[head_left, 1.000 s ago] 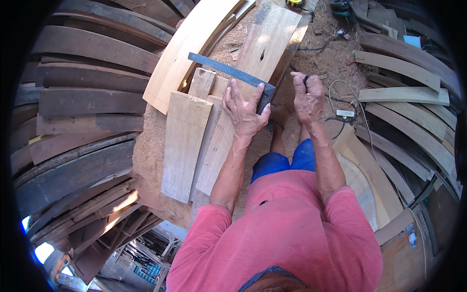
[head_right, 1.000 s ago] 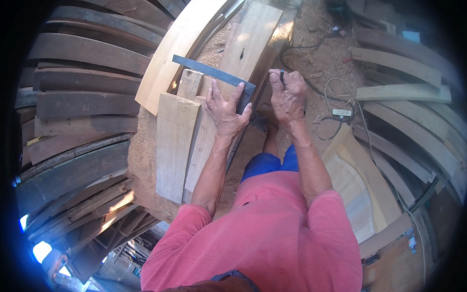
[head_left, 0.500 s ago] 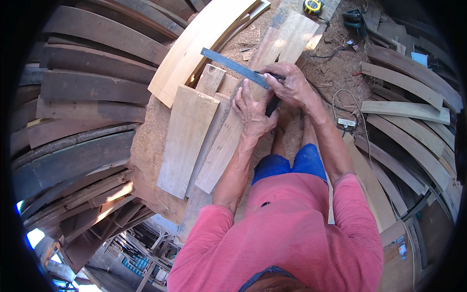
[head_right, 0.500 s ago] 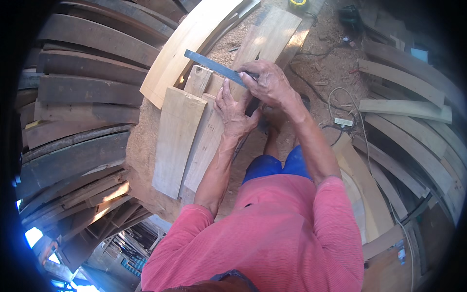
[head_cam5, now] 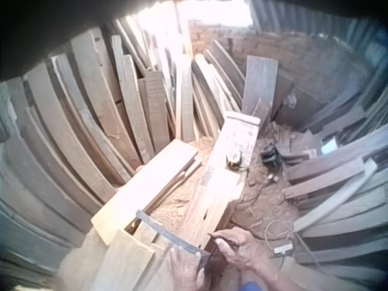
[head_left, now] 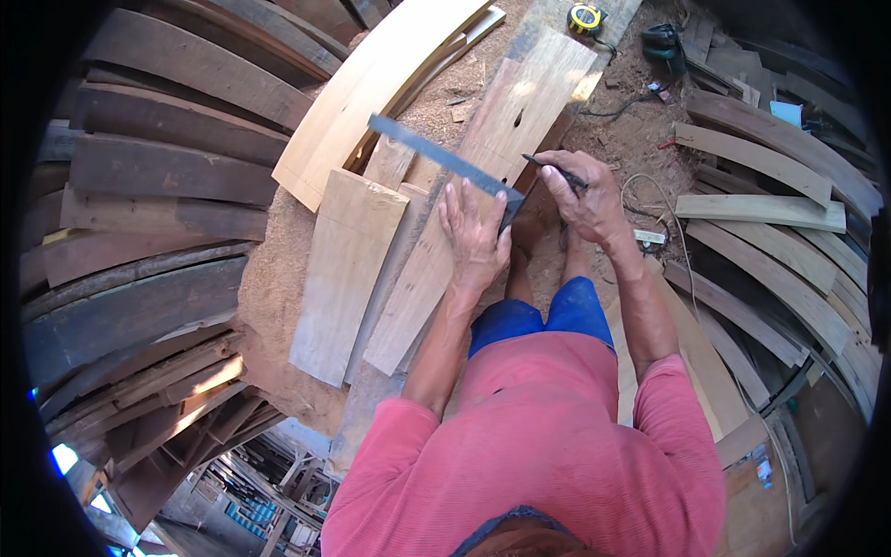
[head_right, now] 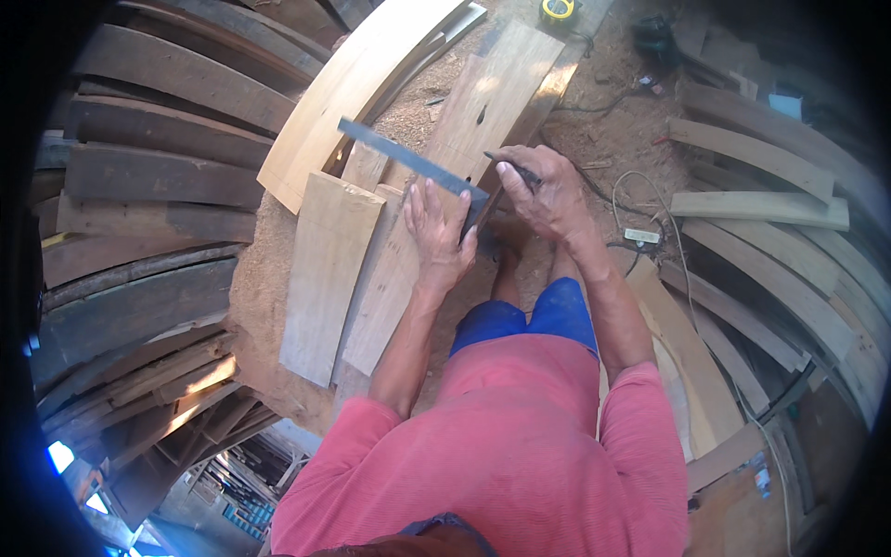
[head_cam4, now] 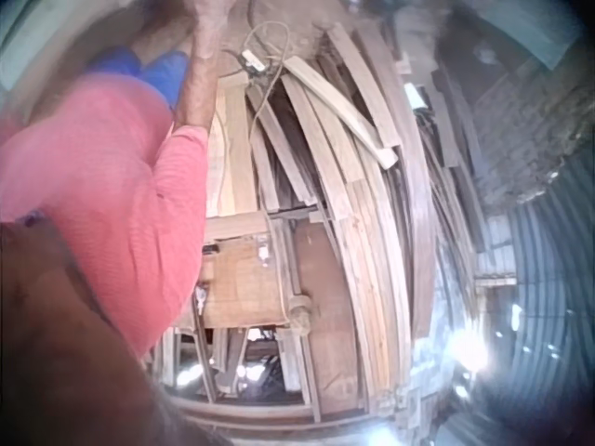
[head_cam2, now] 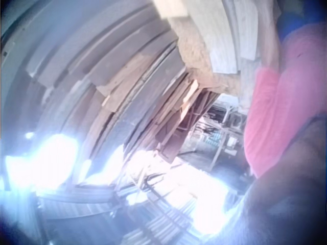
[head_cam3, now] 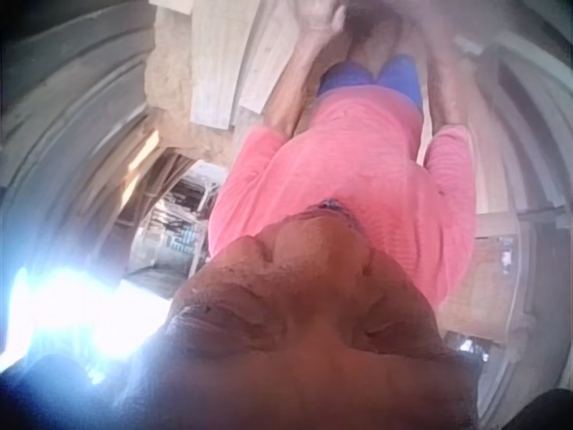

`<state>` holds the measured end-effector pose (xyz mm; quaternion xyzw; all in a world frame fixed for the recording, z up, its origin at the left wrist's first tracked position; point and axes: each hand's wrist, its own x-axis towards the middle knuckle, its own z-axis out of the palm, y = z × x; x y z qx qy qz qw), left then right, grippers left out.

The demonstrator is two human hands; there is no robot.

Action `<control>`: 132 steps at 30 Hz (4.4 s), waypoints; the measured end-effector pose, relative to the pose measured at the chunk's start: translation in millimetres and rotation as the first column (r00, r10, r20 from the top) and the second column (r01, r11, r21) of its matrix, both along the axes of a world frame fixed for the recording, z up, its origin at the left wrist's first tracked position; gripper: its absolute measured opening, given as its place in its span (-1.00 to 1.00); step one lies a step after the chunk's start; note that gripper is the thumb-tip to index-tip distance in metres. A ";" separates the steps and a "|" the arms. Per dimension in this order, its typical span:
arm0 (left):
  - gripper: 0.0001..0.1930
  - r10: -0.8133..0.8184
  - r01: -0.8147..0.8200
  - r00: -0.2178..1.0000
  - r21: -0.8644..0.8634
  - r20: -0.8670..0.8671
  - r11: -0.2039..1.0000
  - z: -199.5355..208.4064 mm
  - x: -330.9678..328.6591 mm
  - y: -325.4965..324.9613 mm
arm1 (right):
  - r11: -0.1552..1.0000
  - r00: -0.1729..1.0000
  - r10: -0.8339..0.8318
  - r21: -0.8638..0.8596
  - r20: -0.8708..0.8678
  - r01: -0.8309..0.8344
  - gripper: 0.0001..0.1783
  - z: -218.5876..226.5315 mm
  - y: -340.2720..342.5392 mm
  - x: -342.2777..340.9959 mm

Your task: The person measures a wooden plank with a tape measure, then uses a try square and pencil to mark straight lines on the plank. The person repeats the marking process on multiple planks.

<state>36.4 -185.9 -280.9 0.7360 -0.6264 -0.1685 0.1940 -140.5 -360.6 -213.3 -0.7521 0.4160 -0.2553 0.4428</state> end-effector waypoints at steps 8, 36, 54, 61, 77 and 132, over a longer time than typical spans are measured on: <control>-0.10 -0.012 0.012 0.997 -0.005 -0.072 1.000 -3.3 11.7 51.8 | 0.983 0.997 -0.053 -0.174 0.063 0.063 -0.80 -31.2 17.1 40.7; -0.16 -0.006 0.005 0.997 0.009 0.073 1.000 11.5 30.1 23.0 | 0.707 0.873 -0.446 0.676 0.199 0.207 -0.83 -103.8 147.3 59.6; -0.21 0.063 -0.060 0.991 -0.033 0.117 0.998 5.1 19.6 11.0 | 0.714 0.845 -0.519 0.610 0.129 0.345 -0.86 -91.6 132.4 58.1; -0.22 0.061 -0.060 0.988 -0.015 0.141 0.998 4.9 19.4 10.6 | 0.702 0.857 -0.500 0.637 0.121 0.320 -0.85 -89.5 130.4 56.6; -0.20 0.059 -0.055 0.986 -0.030 0.159 0.998 3.7 18.4 9.6 | 0.694 0.854 -0.498 0.660 0.152 0.287 -0.91 -95.7 129.4 56.1; -0.18 0.077 -0.078 0.987 -0.002 0.140 0.997 11.0 15.6 6.6 | 0.958 0.972 0.221 0.202 -0.074 -0.203 -0.74 8.4 14.9 -0.1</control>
